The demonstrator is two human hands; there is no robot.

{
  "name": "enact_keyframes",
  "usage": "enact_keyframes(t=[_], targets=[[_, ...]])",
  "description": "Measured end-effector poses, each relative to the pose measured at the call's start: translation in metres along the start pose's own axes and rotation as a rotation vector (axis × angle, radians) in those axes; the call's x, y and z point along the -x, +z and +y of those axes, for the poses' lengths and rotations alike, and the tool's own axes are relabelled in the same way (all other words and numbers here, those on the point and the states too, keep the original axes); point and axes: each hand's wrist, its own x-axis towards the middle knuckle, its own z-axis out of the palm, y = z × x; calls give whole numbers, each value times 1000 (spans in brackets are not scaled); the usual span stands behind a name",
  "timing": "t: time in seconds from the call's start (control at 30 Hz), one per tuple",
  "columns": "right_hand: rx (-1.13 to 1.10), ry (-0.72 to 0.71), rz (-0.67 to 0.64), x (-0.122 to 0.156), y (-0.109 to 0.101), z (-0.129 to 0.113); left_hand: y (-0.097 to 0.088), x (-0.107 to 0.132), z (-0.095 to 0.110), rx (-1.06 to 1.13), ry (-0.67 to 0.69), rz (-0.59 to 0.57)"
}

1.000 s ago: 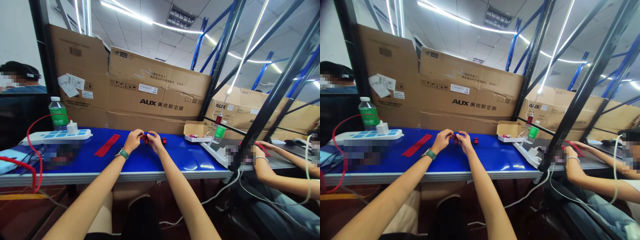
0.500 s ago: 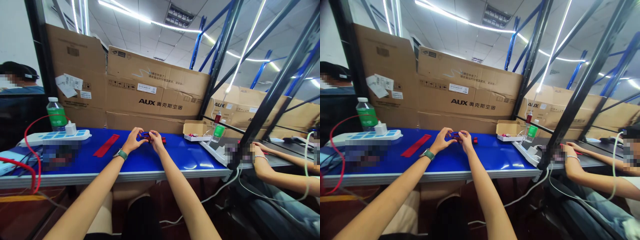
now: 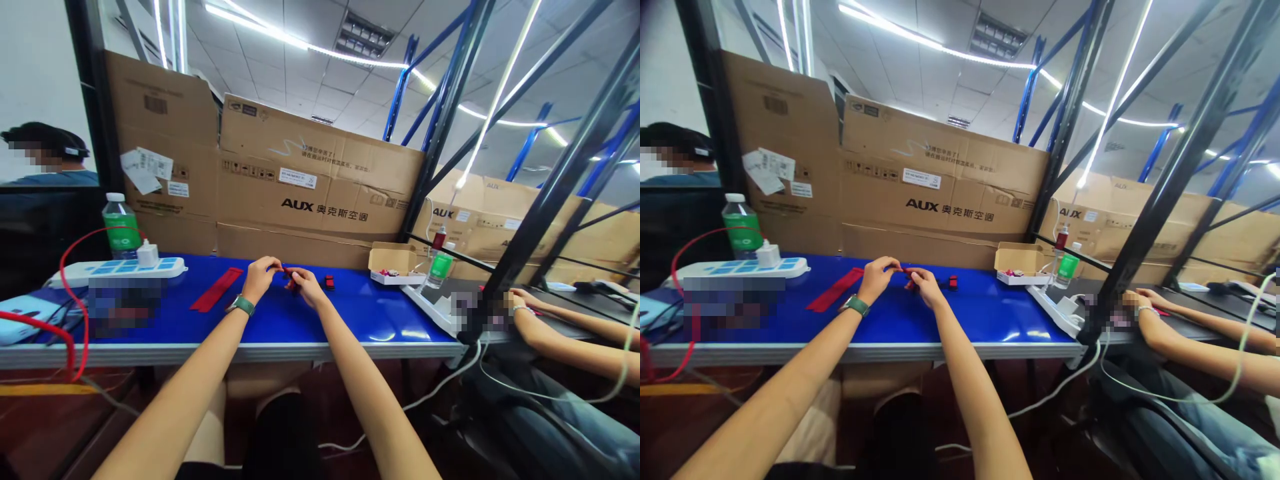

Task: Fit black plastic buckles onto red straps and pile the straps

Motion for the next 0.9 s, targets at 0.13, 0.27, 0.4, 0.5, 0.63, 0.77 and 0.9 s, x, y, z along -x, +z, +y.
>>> enact_keyframes(t=[0.13,0.27,0.4,0.5,0.63,0.77,0.9], targets=[[73,44,-15,-1,-1,1,-2,1,-1,-22,12,29],[95,82,5,1,-3,1,-3,1,-4,-9,33,-41],[330,56,94,2,-4,2,-4,0,-10,-35,46,-136],[594,-39,170,5,-2,1,-4,2,-21,-143,32,-214],[977,-95,91,10,2,-8,-2,12,-36,-437,-162,-293],[1190,12,422,13,-3,-21,0,16,-35,-545,-354,-313],[1302,145,835,20,-19,-31,2,15,-24,-526,-322,-463]])
